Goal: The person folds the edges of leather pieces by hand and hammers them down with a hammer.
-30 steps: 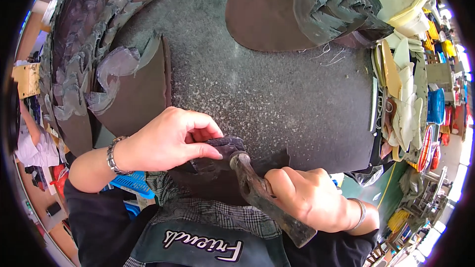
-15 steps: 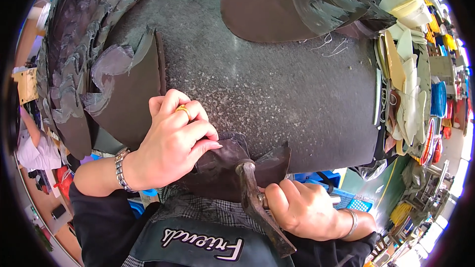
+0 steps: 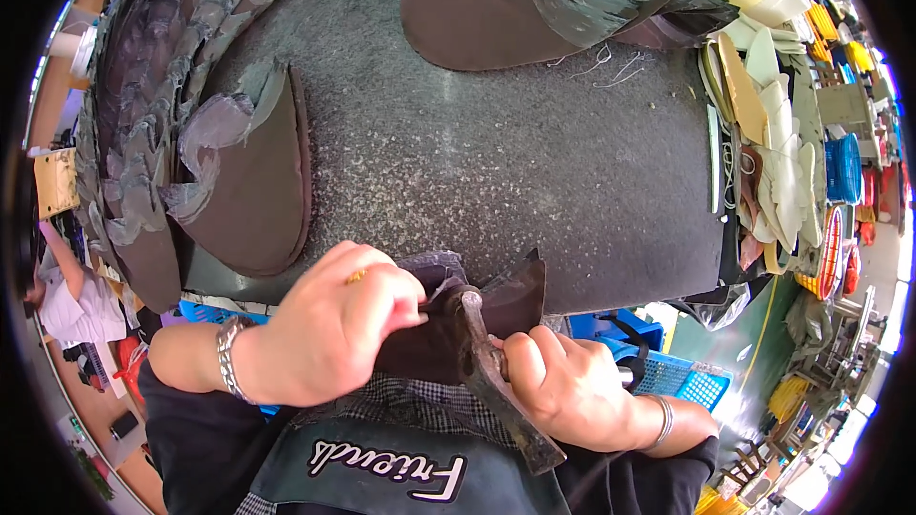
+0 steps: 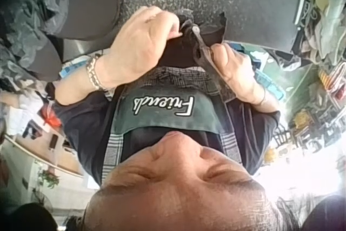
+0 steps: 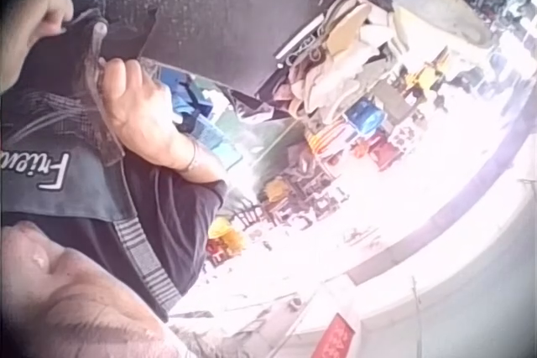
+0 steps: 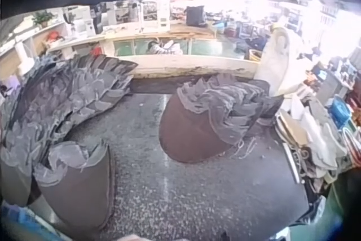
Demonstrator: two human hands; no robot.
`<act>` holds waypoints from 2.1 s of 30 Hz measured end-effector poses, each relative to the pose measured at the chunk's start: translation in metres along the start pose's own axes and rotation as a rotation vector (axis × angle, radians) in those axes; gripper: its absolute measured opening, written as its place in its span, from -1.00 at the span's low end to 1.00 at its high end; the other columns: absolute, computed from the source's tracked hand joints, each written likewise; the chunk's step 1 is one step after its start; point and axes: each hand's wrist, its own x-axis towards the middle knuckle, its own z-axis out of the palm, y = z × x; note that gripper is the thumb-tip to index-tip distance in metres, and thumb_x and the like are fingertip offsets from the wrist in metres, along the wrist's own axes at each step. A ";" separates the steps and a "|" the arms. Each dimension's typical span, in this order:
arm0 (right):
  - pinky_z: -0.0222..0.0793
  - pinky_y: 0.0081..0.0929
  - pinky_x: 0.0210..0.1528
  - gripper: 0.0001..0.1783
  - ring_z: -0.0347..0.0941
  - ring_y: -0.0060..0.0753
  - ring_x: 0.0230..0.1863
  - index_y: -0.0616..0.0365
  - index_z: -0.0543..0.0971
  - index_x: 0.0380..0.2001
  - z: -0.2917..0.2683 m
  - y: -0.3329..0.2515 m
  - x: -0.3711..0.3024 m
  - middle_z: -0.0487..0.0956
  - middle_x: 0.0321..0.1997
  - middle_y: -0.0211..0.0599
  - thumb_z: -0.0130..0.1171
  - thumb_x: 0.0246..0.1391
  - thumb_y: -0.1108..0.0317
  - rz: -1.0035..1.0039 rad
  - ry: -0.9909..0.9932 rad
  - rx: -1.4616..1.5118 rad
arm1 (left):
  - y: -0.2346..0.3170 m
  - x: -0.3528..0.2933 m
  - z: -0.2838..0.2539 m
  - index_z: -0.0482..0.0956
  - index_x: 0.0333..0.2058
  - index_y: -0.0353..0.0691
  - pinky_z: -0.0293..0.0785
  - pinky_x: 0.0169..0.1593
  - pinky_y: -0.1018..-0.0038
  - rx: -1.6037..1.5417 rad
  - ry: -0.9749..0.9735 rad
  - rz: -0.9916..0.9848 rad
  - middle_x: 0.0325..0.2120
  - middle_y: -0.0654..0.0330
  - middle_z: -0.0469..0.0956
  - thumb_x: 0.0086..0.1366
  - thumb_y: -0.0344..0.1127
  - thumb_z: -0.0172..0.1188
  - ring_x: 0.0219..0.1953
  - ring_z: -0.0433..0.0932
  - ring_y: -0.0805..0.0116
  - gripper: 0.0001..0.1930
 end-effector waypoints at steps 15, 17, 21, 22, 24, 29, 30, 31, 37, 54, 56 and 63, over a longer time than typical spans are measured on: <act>0.25 -0.41 -0.71 -0.81 0.38 -0.39 -0.68 0.19 0.36 -0.43 0.005 0.001 -0.001 0.30 -0.62 -0.36 0.18 -0.04 0.44 -0.007 0.041 0.038 | -0.034 -0.003 0.004 0.61 -0.28 -0.18 0.54 -0.40 0.45 0.106 0.144 0.265 -0.37 0.20 0.61 -0.06 -0.50 0.28 -0.43 0.56 0.30 -0.72; 0.25 -0.42 -0.71 -0.81 0.38 -0.39 -0.68 0.20 0.35 -0.43 0.006 0.001 0.000 0.30 -0.62 -0.36 0.18 -0.03 0.44 -0.002 0.038 0.034 | -0.051 0.003 0.011 0.57 -0.18 -0.26 0.53 -0.35 0.40 0.131 0.424 0.122 -0.33 0.13 0.60 0.01 -0.61 0.29 -0.41 0.57 0.23 -0.67; 0.25 -0.42 -0.71 -0.81 0.37 -0.40 -0.68 0.20 0.36 -0.41 0.007 0.003 0.000 0.29 -0.62 -0.36 0.18 -0.03 0.44 0.006 0.022 0.028 | -0.049 0.008 -0.005 0.42 0.04 -0.24 0.44 -0.16 0.47 -0.031 0.292 -0.141 -0.21 0.17 0.55 -0.08 -0.27 0.49 -0.22 0.50 0.31 -0.33; 0.25 -0.42 -0.71 -0.80 0.37 -0.40 -0.69 0.21 0.36 -0.40 0.007 0.003 0.000 0.30 -0.62 -0.35 0.18 -0.03 0.44 -0.001 0.026 0.037 | -0.044 0.008 -0.008 0.36 0.11 -0.22 0.41 -0.12 0.45 -0.180 0.136 -0.219 -0.20 0.19 0.53 -0.16 -0.18 0.54 -0.20 0.47 0.32 -0.18; 0.25 -0.42 -0.71 -0.80 0.37 -0.40 -0.69 0.21 0.36 -0.40 0.005 0.003 -0.001 0.30 -0.62 -0.35 0.18 -0.03 0.44 -0.011 0.029 0.047 | -0.046 0.006 -0.009 0.28 0.17 -0.19 0.43 -0.11 0.38 -0.267 -0.094 -0.189 -0.23 0.22 0.51 -0.19 -0.13 0.56 -0.22 0.48 0.31 -0.08; 0.24 -0.42 -0.72 -0.80 0.38 -0.37 -0.68 0.22 0.37 -0.39 0.007 0.004 -0.003 0.31 -0.62 -0.34 0.19 -0.03 0.45 0.001 0.040 0.072 | -0.045 0.005 0.000 0.48 -0.10 -0.31 0.48 -0.35 0.44 -0.336 -0.144 -0.319 -0.49 0.23 0.53 0.01 -0.28 0.45 -0.48 0.51 0.32 -0.51; 0.24 -0.42 -0.72 -0.80 0.38 -0.37 -0.68 0.22 0.37 -0.39 0.006 0.004 -0.003 0.31 -0.62 -0.34 0.19 -0.03 0.45 0.001 0.041 0.072 | -0.045 0.007 -0.002 0.48 -0.10 -0.31 0.48 -0.35 0.44 -0.336 -0.144 -0.318 -0.49 0.23 0.53 0.01 -0.28 0.45 -0.48 0.51 0.32 -0.51; 0.25 -0.41 -0.72 -0.80 0.39 -0.37 -0.67 0.22 0.37 -0.39 0.007 0.005 -0.003 0.31 -0.62 -0.34 0.19 -0.04 0.46 -0.001 0.037 0.060 | -0.045 0.009 -0.005 0.50 -0.14 -0.32 0.48 -0.37 0.45 -0.508 -0.212 -0.516 -0.52 0.22 0.53 0.03 -0.29 0.43 -0.50 0.51 0.31 -0.56; 0.27 -0.40 -0.72 -0.79 0.40 -0.36 -0.67 0.22 0.39 -0.40 0.006 0.005 -0.001 0.33 -0.62 -0.33 0.22 -0.08 0.47 -0.005 0.037 0.060 | -0.042 0.031 -0.010 0.48 -0.06 -0.27 0.45 -0.09 0.36 -0.283 -0.228 -0.250 -0.29 0.05 0.53 -0.01 -0.22 0.42 -0.21 0.54 0.14 -0.47; 0.32 -0.36 -0.70 -0.74 0.45 -0.25 -0.66 0.14 0.32 -0.35 -0.036 0.013 0.036 0.36 -0.60 -0.30 0.19 -0.05 0.37 0.013 -0.223 0.036 | -0.044 0.020 0.000 0.64 -0.43 -0.11 0.11 0.02 0.30 -0.051 -0.033 -0.236 -0.41 0.38 0.56 -0.05 -0.28 0.41 -0.17 0.38 0.33 -0.81; 0.32 -0.35 -0.70 -0.74 0.45 -0.25 -0.65 0.15 0.32 -0.34 -0.039 0.014 0.038 0.34 -0.61 -0.32 0.19 -0.05 0.37 0.011 -0.262 0.063 | -0.051 0.022 0.000 0.66 -0.44 -0.05 0.07 0.03 0.22 -0.036 -0.054 -0.201 -0.41 0.43 0.55 -0.09 -0.23 0.42 -0.15 0.36 0.31 -0.81; 0.41 -0.47 -0.62 -0.68 0.53 -0.30 -0.55 0.35 0.50 -0.20 -0.050 0.014 0.052 0.50 -0.20 -0.06 0.27 -0.08 0.49 -0.073 -0.199 0.012 | -0.063 0.018 -0.001 0.67 -0.47 0.16 0.06 -0.07 0.14 0.299 0.098 0.191 -0.36 0.53 0.50 -0.27 -0.10 0.40 -0.16 0.28 0.28 -0.74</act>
